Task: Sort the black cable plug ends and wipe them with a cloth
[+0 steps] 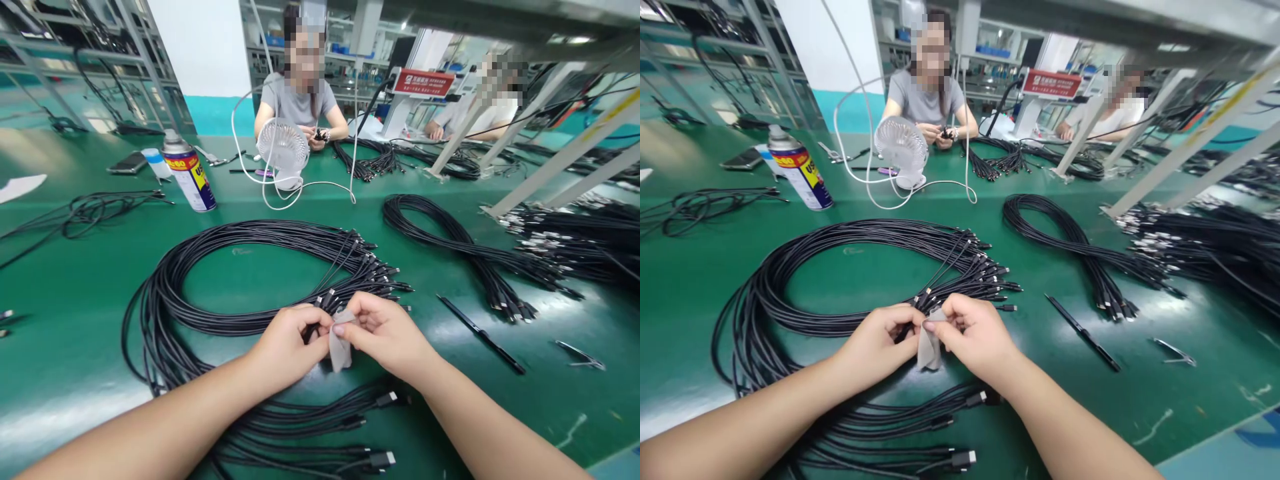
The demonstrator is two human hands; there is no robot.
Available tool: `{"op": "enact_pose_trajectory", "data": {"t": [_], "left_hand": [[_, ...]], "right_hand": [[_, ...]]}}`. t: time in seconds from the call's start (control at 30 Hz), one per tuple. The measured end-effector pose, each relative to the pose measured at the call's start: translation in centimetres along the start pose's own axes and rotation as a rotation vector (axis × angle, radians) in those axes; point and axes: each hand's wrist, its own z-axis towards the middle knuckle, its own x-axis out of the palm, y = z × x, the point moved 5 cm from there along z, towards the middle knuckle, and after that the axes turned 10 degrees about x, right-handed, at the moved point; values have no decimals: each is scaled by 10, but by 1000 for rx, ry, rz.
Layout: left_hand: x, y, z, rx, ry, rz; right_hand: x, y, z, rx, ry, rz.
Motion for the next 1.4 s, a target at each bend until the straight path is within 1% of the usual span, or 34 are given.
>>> {"op": "enact_pose_trajectory", "data": {"t": [0.03, 0.1, 0.2, 0.33, 0.47, 0.53, 0.63, 0.7, 0.73, 0.8, 0.87, 0.93, 1.03, 1.17, 1.23, 1.33, 1.4], "left_hand": [[0, -1, 0, 13, 5, 11], [1, 0, 0, 6, -1, 14], [3, 3, 0, -49, -9, -33], [5, 1, -1, -22, 10, -88], [3, -1, -2, 9, 8, -20], [2, 1, -3, 10, 3, 11], [2, 2, -3, -6, -11, -40], [2, 1, -3, -4, -13, -63], [2, 0, -3, 8, -7, -56], [2, -4, -3, 44, 9, -14], [2, -8, -2, 79, 22, 34], [2, -10, -2, 89, 37, 55], [2, -9, -1, 78, 45, 44], [2, -5, -1, 64, 45, 40], [3, -4, -2, 58, 67, 18], [4, -3, -2, 57, 87, -11], [3, -4, -2, 52, 77, -12]], "right_hand": [[2, -2, 1, 29, 36, 65], [3, -2, 3, 33, 83, 133], [0, -1, 5, 14, 74, 138], [-3, -4, 6, 42, 69, 128], [1, -7, 6, 100, 95, 172], [2, -7, 6, 122, 76, 193], [-2, -7, 6, 144, -27, 109], [-1, -8, 5, 153, -2, 0], [1, -7, 4, 142, 33, -47], [3, -4, 2, 74, 80, -110], [3, 1, -1, 0, 78, -144], [3, 4, -2, -36, 74, -168], [1, 1, -1, -28, 75, -163], [4, -9, 1, 49, 142, 17], [4, -9, 1, 30, 135, 63], [4, -2, 0, -46, 114, 6], [4, 2, -1, -61, 125, -25]]}}
